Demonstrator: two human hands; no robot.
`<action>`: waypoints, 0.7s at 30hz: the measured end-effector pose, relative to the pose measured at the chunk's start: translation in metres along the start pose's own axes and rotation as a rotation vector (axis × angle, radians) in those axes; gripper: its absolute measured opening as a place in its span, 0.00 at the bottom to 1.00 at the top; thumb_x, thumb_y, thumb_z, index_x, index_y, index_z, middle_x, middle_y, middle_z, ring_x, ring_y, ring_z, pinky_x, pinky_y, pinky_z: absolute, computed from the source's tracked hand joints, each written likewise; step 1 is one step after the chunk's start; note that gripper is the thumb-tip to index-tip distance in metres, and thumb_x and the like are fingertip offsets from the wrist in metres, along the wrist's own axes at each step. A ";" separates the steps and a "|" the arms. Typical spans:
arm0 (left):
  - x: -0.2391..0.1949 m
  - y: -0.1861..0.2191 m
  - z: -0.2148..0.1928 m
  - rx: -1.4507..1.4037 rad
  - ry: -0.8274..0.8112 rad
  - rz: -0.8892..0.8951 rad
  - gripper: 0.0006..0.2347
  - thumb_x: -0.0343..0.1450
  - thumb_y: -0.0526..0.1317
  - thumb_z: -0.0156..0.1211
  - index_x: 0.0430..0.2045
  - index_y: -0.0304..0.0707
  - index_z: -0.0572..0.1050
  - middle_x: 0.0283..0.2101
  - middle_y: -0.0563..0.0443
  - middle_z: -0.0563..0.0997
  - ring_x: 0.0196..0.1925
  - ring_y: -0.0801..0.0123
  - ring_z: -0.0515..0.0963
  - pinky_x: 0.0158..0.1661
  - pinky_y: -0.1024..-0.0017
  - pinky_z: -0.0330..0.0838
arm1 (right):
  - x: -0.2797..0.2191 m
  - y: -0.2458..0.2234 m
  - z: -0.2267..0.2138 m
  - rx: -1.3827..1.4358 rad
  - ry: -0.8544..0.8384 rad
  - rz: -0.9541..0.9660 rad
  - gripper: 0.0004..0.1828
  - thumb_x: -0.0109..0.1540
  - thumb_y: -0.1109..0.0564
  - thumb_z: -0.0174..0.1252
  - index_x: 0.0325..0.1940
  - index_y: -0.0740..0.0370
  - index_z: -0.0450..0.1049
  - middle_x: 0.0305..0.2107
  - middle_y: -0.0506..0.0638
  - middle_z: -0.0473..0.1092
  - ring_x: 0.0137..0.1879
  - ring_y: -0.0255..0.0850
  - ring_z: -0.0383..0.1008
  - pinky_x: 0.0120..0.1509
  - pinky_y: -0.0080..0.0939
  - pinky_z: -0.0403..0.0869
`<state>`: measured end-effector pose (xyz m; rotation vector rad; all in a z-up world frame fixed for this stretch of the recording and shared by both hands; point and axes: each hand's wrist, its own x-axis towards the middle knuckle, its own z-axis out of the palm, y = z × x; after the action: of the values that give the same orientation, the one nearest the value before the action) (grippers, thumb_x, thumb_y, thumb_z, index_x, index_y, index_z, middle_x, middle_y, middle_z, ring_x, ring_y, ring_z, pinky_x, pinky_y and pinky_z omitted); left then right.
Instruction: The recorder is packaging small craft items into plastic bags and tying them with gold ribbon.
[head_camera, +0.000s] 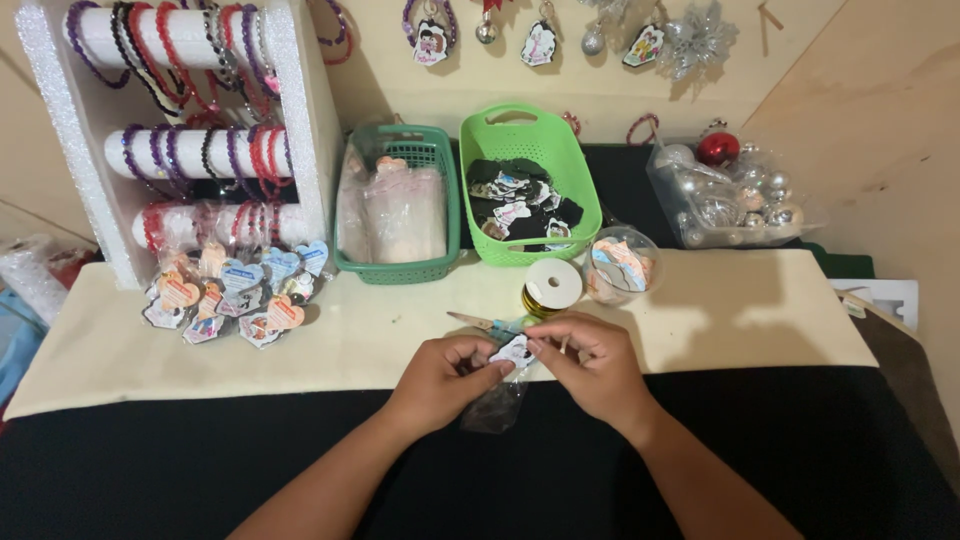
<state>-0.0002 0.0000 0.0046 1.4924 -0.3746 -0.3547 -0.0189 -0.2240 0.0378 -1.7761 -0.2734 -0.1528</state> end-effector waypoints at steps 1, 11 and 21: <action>0.000 0.001 0.000 0.000 0.000 0.000 0.06 0.71 0.36 0.67 0.30 0.30 0.81 0.22 0.61 0.78 0.24 0.85 0.70 0.25 0.81 0.63 | 0.001 -0.006 0.001 0.000 0.000 0.000 0.09 0.61 0.66 0.65 0.47 0.67 0.81 0.33 0.47 0.79 0.31 0.27 0.69 0.33 0.26 0.63; -0.001 0.004 0.000 0.077 0.006 0.044 0.07 0.71 0.37 0.67 0.30 0.30 0.82 0.24 0.59 0.79 0.25 0.84 0.73 0.27 0.81 0.66 | 0.006 -0.014 0.001 -0.190 -0.088 -0.281 0.08 0.64 0.64 0.61 0.46 0.63 0.80 0.52 0.51 0.69 0.52 0.34 0.72 0.46 0.30 0.72; -0.002 0.004 -0.002 0.068 -0.029 0.089 0.09 0.71 0.38 0.65 0.40 0.30 0.83 0.31 0.57 0.85 0.32 0.84 0.77 0.34 0.80 0.72 | 0.003 -0.011 0.006 -0.199 -0.183 -0.196 0.08 0.62 0.62 0.62 0.45 0.63 0.79 0.51 0.51 0.72 0.49 0.34 0.74 0.47 0.32 0.73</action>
<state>-0.0011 0.0030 0.0087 1.5327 -0.4784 -0.2958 -0.0198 -0.2152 0.0477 -1.9617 -0.5821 -0.1618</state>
